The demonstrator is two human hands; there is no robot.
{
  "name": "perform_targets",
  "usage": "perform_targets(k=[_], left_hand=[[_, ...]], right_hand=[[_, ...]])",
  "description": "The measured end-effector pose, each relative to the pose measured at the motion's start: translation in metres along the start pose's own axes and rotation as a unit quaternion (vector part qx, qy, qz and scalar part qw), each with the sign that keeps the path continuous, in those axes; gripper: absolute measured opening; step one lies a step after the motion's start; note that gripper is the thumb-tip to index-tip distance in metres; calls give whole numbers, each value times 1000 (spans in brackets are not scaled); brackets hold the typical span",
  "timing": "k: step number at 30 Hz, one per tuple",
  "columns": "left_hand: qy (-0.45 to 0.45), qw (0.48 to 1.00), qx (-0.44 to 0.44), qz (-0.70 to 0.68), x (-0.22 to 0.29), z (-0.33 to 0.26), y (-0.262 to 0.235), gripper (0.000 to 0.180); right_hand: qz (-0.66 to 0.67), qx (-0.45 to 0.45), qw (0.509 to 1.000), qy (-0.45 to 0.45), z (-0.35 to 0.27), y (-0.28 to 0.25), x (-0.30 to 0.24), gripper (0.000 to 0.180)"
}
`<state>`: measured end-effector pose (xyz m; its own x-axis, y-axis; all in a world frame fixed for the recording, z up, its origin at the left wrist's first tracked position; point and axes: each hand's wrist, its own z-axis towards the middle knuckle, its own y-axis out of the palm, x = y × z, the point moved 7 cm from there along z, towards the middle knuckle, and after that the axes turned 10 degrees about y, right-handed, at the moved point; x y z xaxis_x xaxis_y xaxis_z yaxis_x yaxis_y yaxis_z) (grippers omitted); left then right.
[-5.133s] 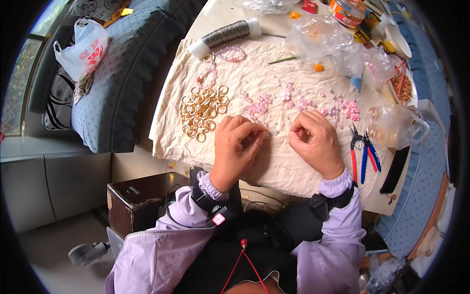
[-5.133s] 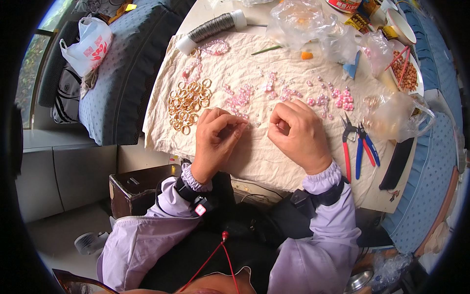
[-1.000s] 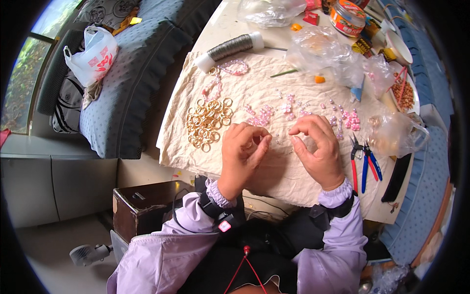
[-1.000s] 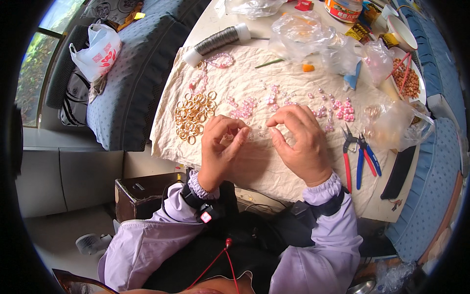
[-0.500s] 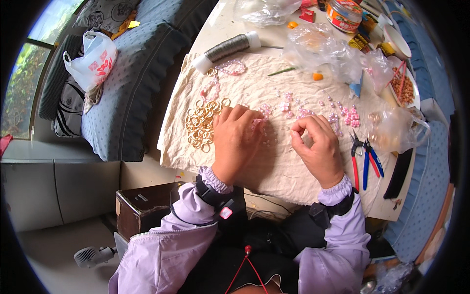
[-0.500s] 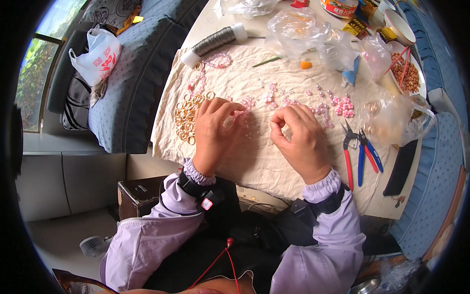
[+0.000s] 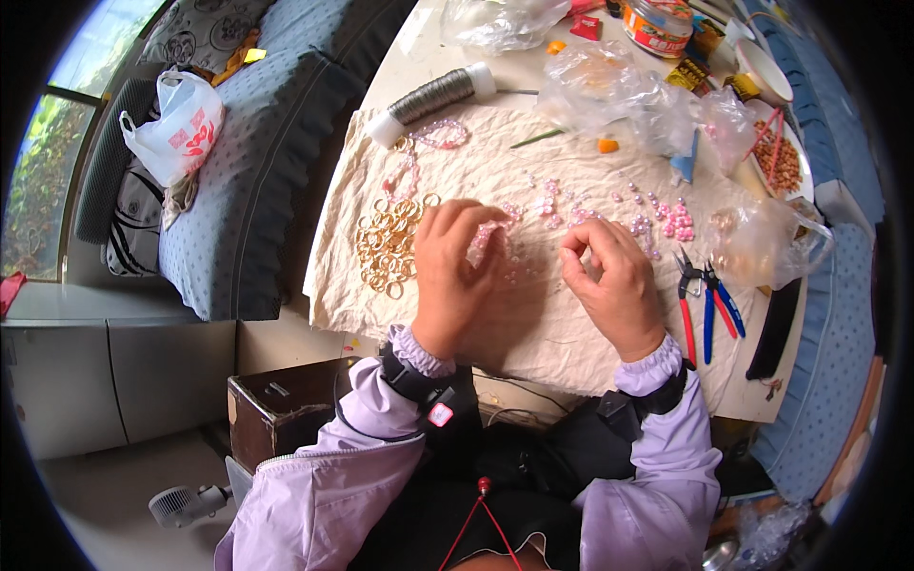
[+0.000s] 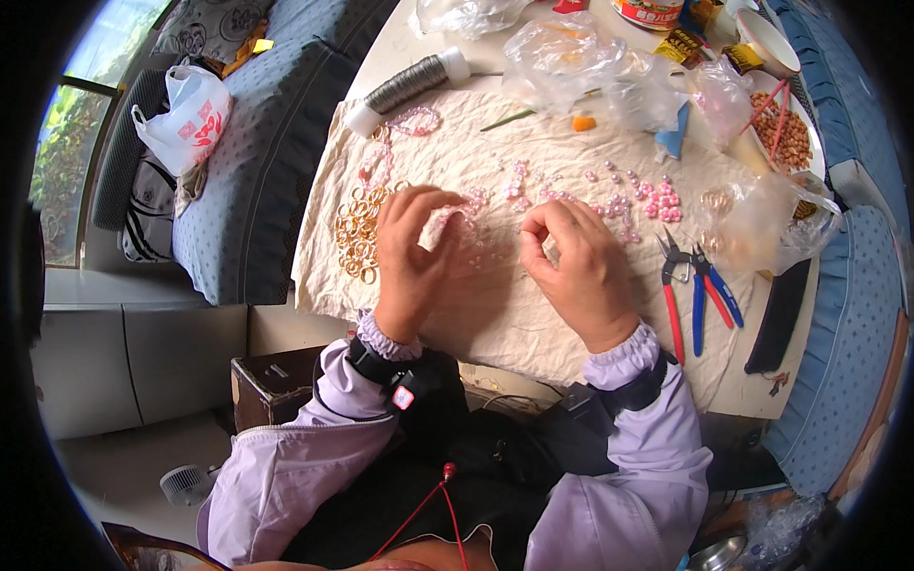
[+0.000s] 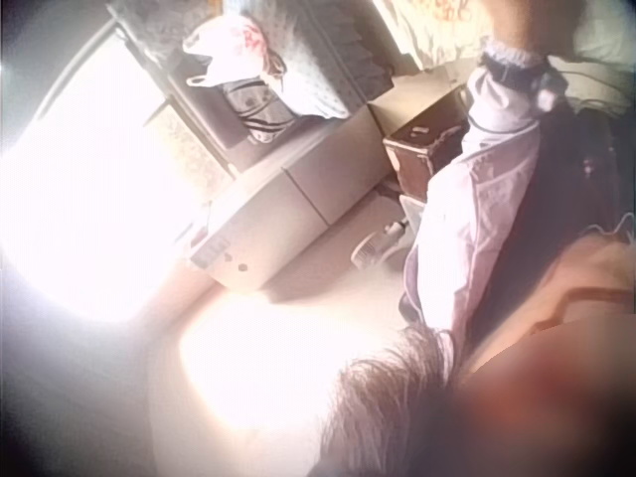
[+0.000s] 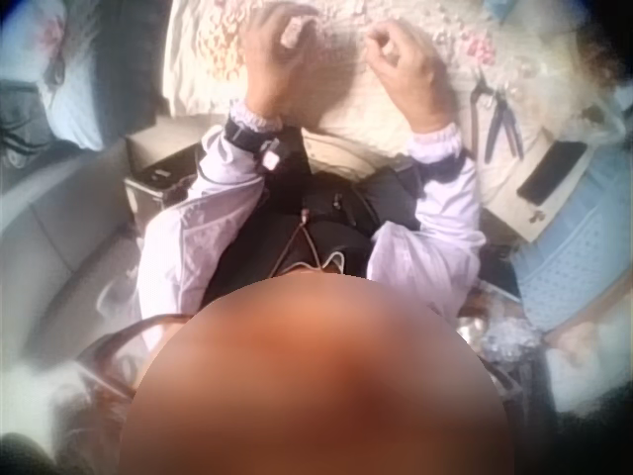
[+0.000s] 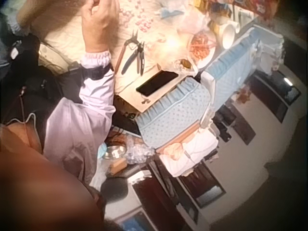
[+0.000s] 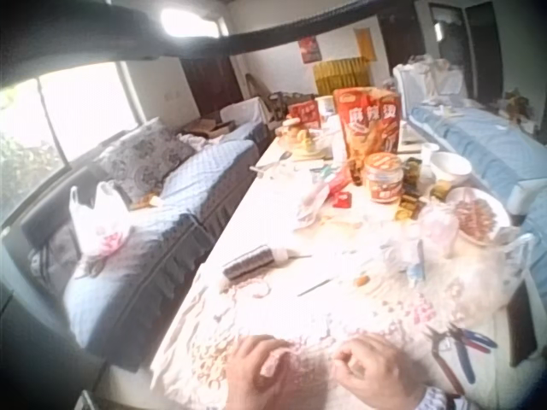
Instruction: The person strings pink and white beads onto a thin wire, then uses pliers to attach a gold keyring to the finished strand. The completed keychain is placed on the table among other finished pieces.
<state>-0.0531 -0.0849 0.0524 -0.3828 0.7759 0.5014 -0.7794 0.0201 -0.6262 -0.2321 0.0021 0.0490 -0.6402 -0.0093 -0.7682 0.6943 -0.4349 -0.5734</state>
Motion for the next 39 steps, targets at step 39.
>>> perform_targets(k=[39], left_hand=[[-5, 997, -51, -53, 5, -27, 6, 27]], right_hand=[[-53, -17, 998, -8, -1, 13, -2, 18]])
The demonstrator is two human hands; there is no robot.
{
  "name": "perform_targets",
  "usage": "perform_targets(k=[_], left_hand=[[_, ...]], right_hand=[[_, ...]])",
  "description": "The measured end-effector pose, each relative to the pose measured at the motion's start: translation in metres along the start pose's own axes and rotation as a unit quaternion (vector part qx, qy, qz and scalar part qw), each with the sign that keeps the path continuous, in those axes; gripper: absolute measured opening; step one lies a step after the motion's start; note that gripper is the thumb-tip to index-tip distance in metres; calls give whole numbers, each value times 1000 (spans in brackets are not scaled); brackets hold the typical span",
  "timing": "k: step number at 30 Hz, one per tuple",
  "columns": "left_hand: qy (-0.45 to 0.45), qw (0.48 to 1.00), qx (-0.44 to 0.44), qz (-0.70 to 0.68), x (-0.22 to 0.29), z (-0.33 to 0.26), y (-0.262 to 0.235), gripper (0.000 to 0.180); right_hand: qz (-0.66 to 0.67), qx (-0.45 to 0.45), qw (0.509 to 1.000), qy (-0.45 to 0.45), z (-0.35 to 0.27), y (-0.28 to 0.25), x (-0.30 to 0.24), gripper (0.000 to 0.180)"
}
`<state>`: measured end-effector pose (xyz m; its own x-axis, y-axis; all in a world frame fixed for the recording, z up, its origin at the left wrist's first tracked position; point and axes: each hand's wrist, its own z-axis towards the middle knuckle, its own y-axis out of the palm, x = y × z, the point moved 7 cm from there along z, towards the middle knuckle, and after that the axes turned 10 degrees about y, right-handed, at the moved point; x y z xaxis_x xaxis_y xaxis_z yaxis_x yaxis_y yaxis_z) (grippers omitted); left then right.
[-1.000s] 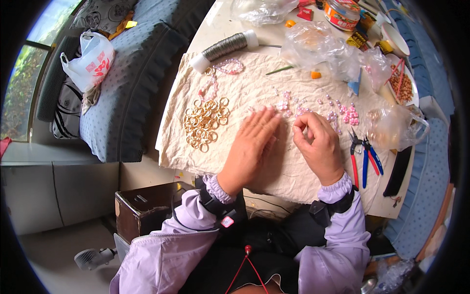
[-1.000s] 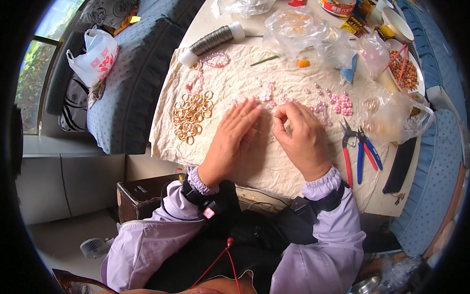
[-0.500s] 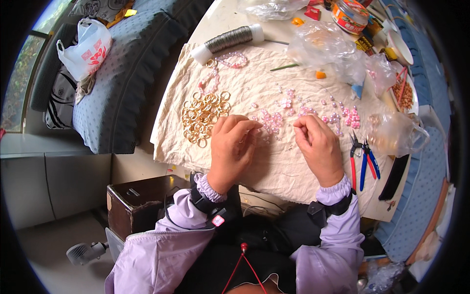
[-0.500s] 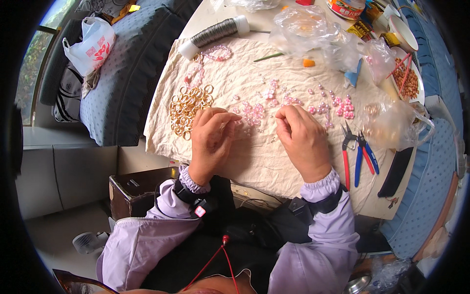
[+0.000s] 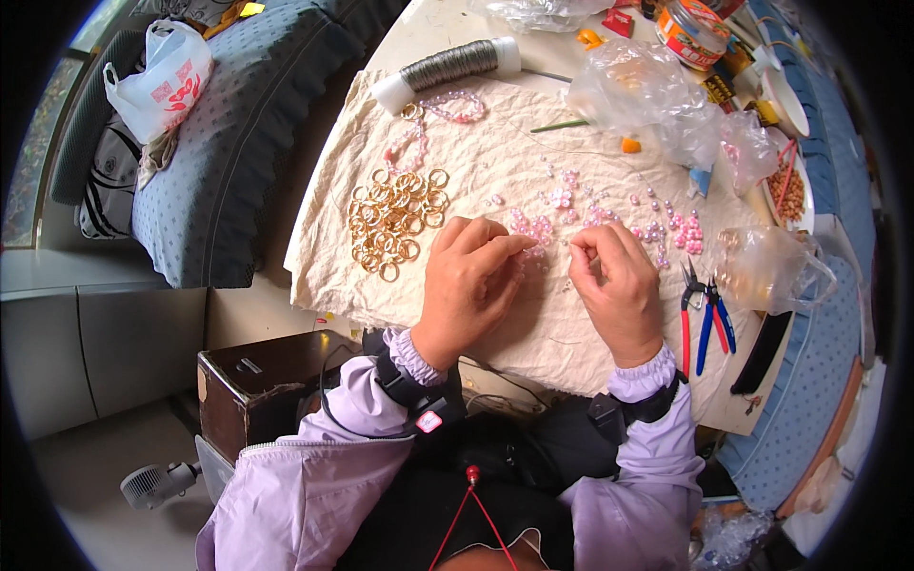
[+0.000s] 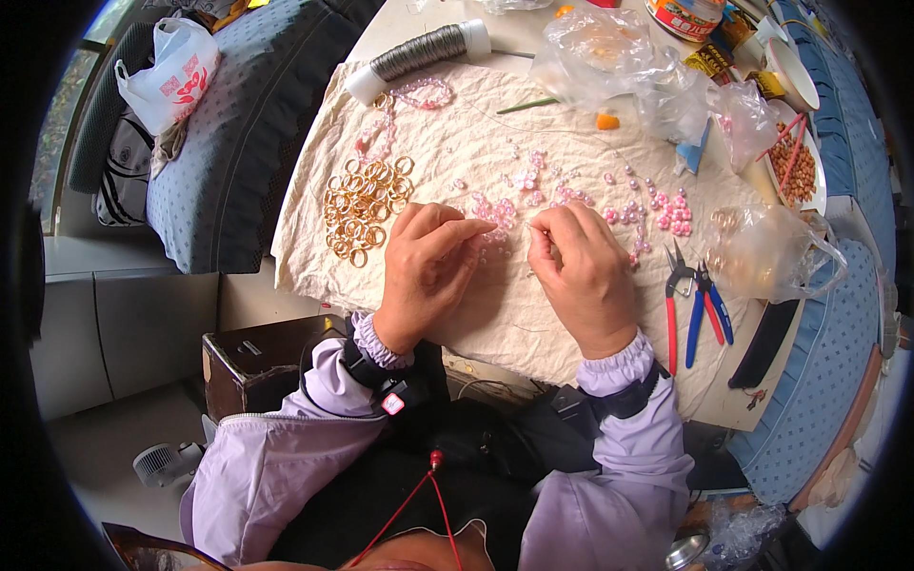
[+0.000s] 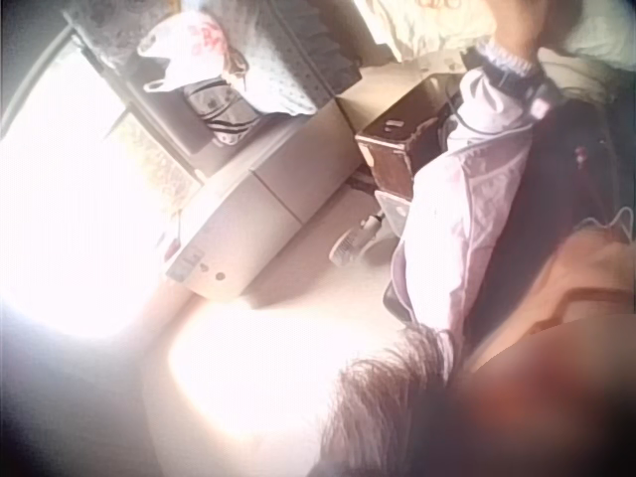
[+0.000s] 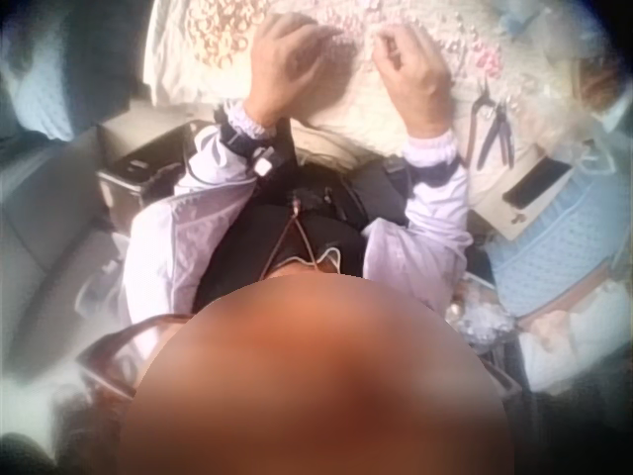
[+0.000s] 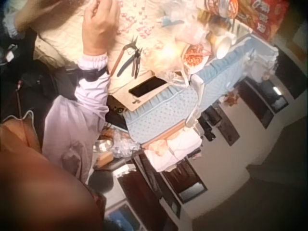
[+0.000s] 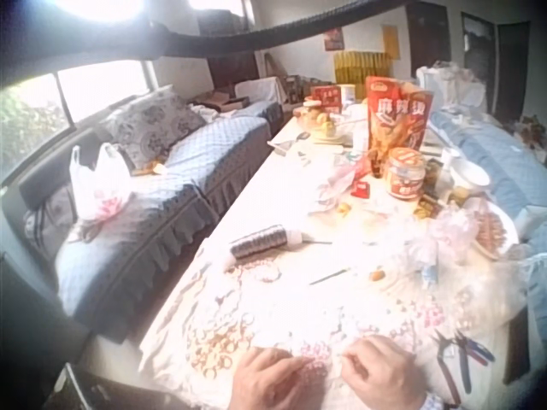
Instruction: The person strings pink and white beads onto a thin wire, then uses pliers to attach a gold keyring to the finished strand. The completed keychain is placed on the table among other finished pieces.
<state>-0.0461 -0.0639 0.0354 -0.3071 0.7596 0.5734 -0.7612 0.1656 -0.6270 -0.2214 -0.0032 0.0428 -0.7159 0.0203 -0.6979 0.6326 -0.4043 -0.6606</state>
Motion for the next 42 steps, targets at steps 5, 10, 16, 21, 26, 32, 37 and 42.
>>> perform_targets(k=[5, 10, 16, 21, 26, 32, 37, 42], left_hand=[[2, 1000, -9, 8, 1, 0, 2, 29], [15, 1000, -13, 14, 0, 1, 3, 33], [9, 1000, -12, 20, 0, 0, 4, 31], [12, 999, -17, 28, 2, 1, 5, 34], [19, 999, -26, 36, 4, 1, 7, 36], [23, 999, -23, 35, 5, 2, 7, 37], [26, 999, -24, 40, 5, 2, 8, 36], [25, 999, -25, 38, 5, 2, 8, 35]], right_hand=[[-12, -3, 1000, -11, 0, 1, -2, 18], [-32, 1, 999, -22, 0, 1, -5, 18], [-50, 8, 998, -36, -1, -2, -6, 18], [-51, 10, 998, -44, -1, -2, -6, 18], [-46, 5, 998, -37, -2, -2, -5, 18], [-40, 3, 999, -35, -2, -3, -5, 18], [-38, -2, 999, -33, -3, -2, -4, 18], [-46, 10, 998, -35, -3, -3, -4, 18]])
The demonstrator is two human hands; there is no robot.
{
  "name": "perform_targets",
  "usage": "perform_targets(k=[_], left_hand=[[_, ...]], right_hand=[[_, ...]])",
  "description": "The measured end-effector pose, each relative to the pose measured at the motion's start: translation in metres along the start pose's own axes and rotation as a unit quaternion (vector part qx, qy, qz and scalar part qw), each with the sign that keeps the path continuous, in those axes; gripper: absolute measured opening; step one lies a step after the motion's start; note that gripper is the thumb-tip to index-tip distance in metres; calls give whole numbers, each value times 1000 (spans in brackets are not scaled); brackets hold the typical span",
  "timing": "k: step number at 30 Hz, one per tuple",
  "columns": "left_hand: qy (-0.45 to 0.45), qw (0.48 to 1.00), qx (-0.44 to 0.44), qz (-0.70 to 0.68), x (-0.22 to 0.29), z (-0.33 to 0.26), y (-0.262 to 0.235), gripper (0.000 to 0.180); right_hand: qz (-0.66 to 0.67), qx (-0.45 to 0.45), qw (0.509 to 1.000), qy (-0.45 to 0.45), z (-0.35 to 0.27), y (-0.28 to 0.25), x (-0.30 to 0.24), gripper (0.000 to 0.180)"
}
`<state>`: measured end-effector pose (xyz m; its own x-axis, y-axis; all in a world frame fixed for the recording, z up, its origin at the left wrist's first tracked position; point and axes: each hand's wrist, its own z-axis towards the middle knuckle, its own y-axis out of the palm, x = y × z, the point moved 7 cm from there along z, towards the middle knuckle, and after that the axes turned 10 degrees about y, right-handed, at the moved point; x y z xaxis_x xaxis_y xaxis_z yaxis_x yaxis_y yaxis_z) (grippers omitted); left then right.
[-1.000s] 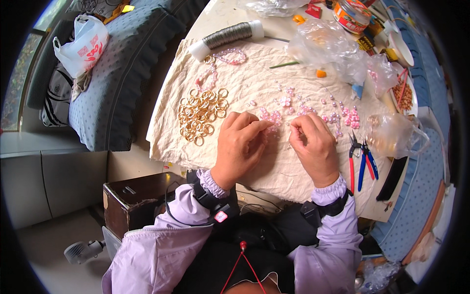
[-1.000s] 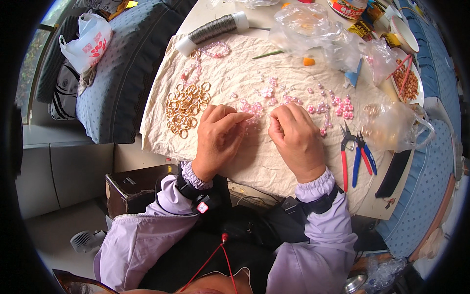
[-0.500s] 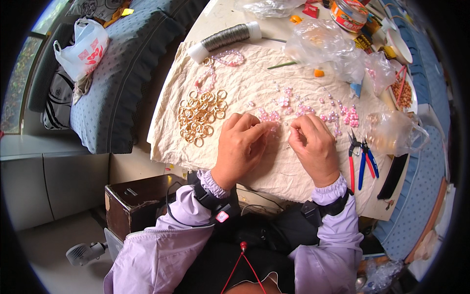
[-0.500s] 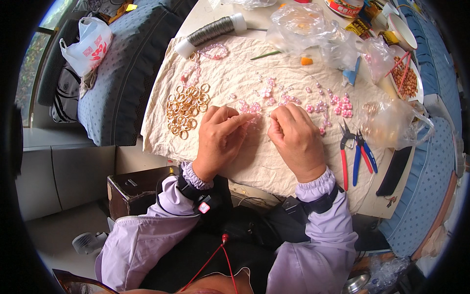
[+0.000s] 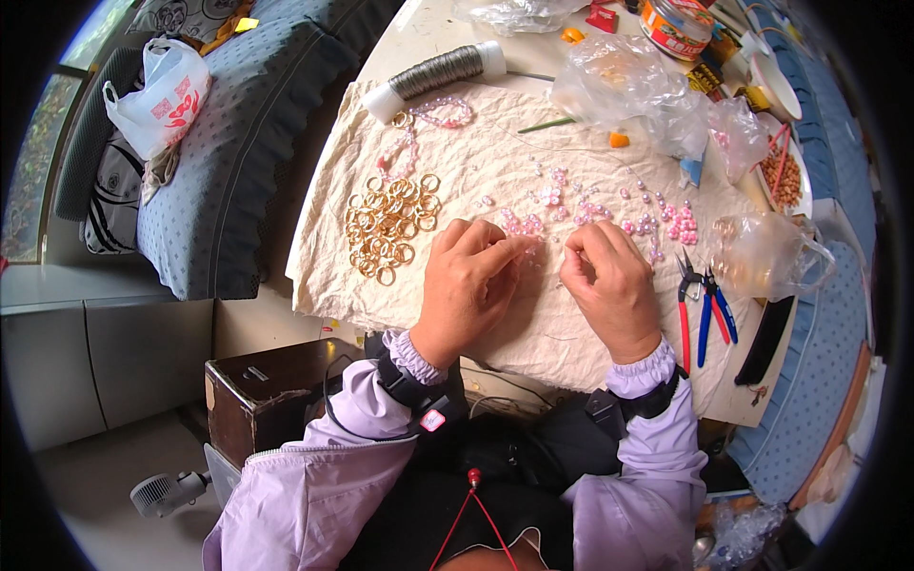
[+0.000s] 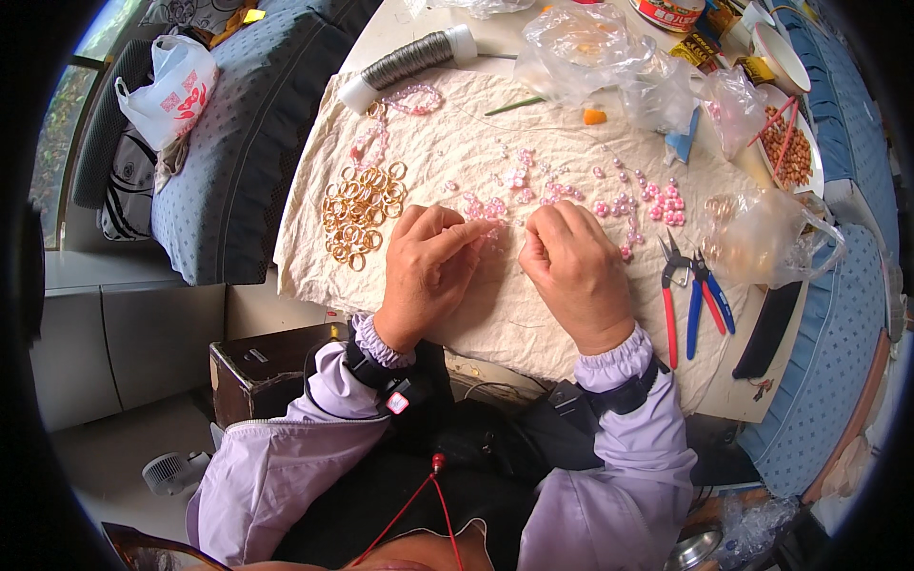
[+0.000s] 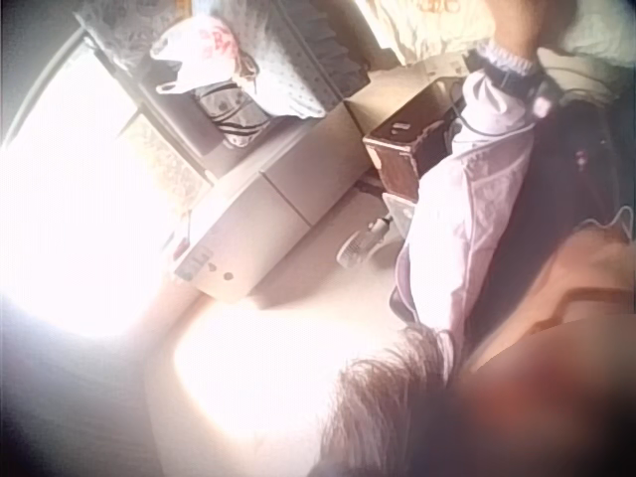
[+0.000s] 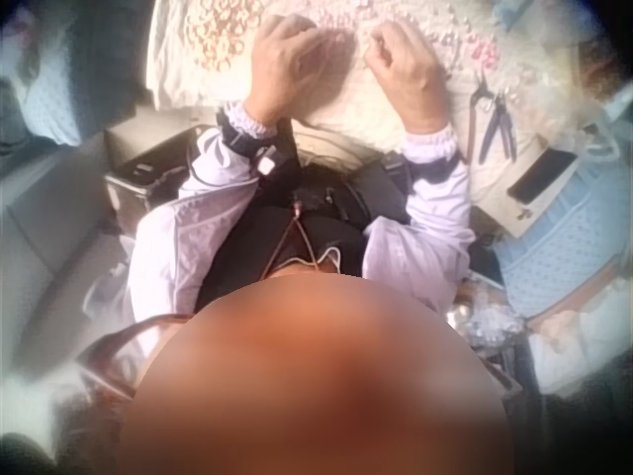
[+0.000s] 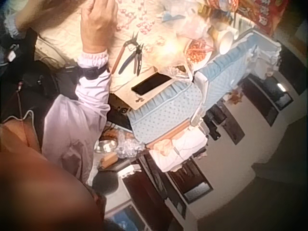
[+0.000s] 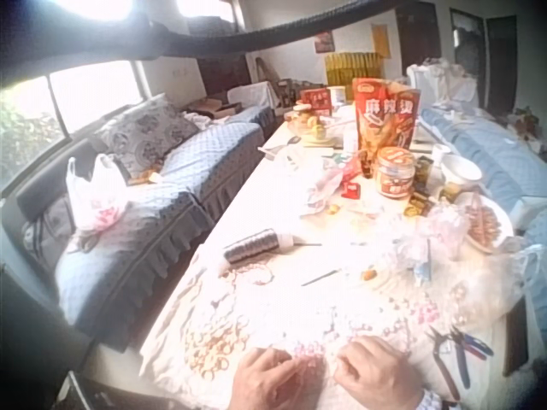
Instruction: The person strings pink and white beads onto a thin wire, then uses pliers to attach a gold keyring to the finished strand. The completed keychain is placed on the table among other finished pieces.
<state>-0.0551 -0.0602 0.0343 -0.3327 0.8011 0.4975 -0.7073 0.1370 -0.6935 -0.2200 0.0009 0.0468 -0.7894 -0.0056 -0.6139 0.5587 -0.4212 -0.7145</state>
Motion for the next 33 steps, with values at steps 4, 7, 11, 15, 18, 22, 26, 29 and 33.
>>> perform_targets(k=[4, 7, 11, 15, 18, 22, 26, 29, 33], left_hand=[[3, 1000, -1, 0, 1, 0, 0, 34], [4, 1000, -3, 0, 0, 0, 0, 34], [6, 1000, -7, 0, 1, 0, 0, 34], [20, 1000, -14, 0, 2, 0, 1, 34], [31, 999, -16, -14, 2, 0, 2, 30], [31, 999, -19, -23, 2, 1, 1, 31], [17, 1000, -13, -8, 0, 1, 1, 31], [15, 1000, -7, 0, -2, 1, 2, 30], [10, 1000, 2, -3, -3, 0, 1, 27]], right_hand=[[3, 1, 1000, -3, 0, 0, 0, 19], [5, -1, 1000, 3, 0, 0, 0, 19], [-4, -1, 1000, -2, 0, 0, -1, 19], [-50, -19, 999, -6, -2, 2, -4, 19], [-49, -21, 999, 10, -2, 3, -4, 17], [-30, -15, 999, -3, 0, 1, -6, 12], [12, -23, 999, 31, 0, 1, -1, 9], [37, -31, 998, 38, 1, 1, 1, 9], [68, -35, 996, 47, 1, 2, 2, 9]])
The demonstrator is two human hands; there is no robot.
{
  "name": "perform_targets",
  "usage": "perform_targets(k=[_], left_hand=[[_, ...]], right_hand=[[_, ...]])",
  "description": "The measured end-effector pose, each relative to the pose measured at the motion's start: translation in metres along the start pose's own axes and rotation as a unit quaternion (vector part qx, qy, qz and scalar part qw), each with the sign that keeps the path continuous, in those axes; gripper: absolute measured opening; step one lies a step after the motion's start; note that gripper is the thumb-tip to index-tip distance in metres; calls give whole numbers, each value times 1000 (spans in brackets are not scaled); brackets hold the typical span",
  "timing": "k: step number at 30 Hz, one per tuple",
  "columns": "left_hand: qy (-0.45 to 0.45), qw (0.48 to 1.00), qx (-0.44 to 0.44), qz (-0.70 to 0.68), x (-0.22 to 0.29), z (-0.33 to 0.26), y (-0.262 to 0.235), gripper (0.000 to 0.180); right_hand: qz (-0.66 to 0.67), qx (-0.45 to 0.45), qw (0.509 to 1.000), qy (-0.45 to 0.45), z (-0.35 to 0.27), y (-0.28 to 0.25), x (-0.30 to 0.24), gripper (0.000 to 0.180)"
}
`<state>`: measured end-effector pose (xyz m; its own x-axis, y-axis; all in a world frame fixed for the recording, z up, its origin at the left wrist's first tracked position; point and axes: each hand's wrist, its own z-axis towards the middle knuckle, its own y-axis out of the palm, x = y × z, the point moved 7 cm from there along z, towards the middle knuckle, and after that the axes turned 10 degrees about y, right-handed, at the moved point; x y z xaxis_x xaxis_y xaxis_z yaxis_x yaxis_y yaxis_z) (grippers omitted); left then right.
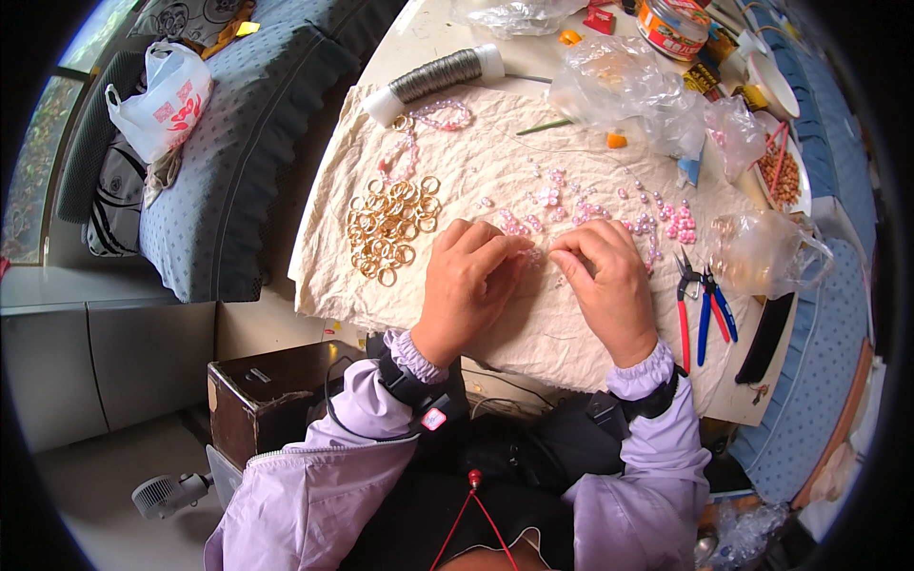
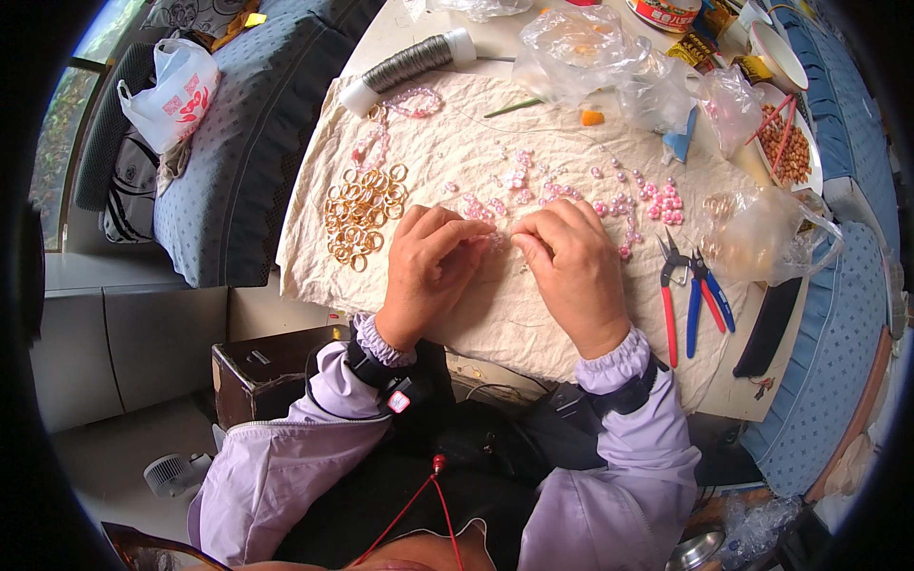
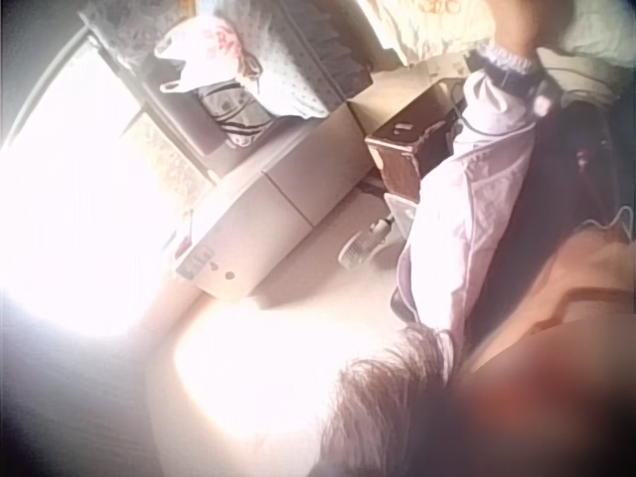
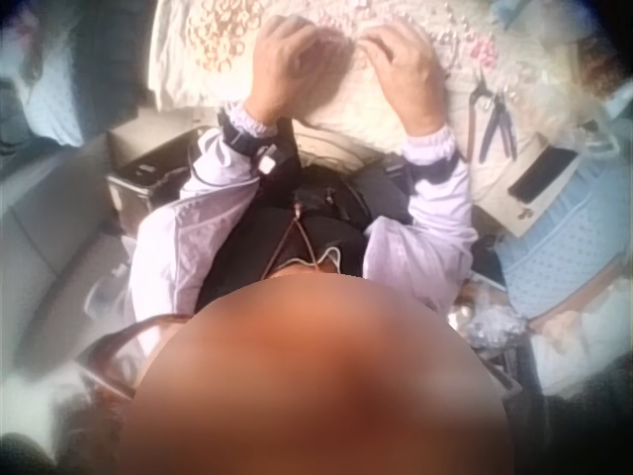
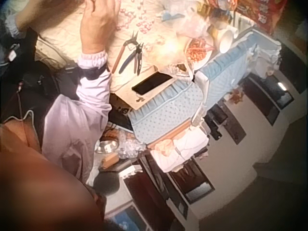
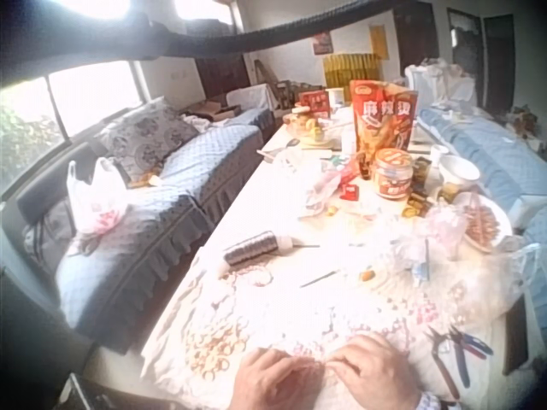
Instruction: The person strings pink and white beads onto a thin wire, then uses pliers to attach a gold keyring to the finished strand. The completed keychain is placed on the table among other finished pieces.
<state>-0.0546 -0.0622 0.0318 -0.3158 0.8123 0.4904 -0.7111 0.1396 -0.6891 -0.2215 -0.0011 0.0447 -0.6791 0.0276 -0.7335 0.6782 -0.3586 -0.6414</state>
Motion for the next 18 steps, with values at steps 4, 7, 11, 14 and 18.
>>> perform_targets(k=[4, 7, 11, 14, 18], left_hand=[[1, 1000, 6, -3, 0, 0, -1, 24], [3, 1000, 9, -10, 0, 0, -3, 23], [18, 1000, 18, -7, 2, 1, -3, 24], [28, 999, 28, -8, 4, 1, -4, 23], [46, 998, 31, -2, 7, 0, -5, 22]], right_hand=[[9, 5, 1000, 19, 0, -1, 2, 10], [12, 5, 1000, 28, 0, -1, 2, 10], [22, -12, 999, 29, 0, 0, 1, 11], [41, -27, 999, -8, 1, 1, -4, 12], [41, -45, 996, -67, -1, 2, -12, 15]])
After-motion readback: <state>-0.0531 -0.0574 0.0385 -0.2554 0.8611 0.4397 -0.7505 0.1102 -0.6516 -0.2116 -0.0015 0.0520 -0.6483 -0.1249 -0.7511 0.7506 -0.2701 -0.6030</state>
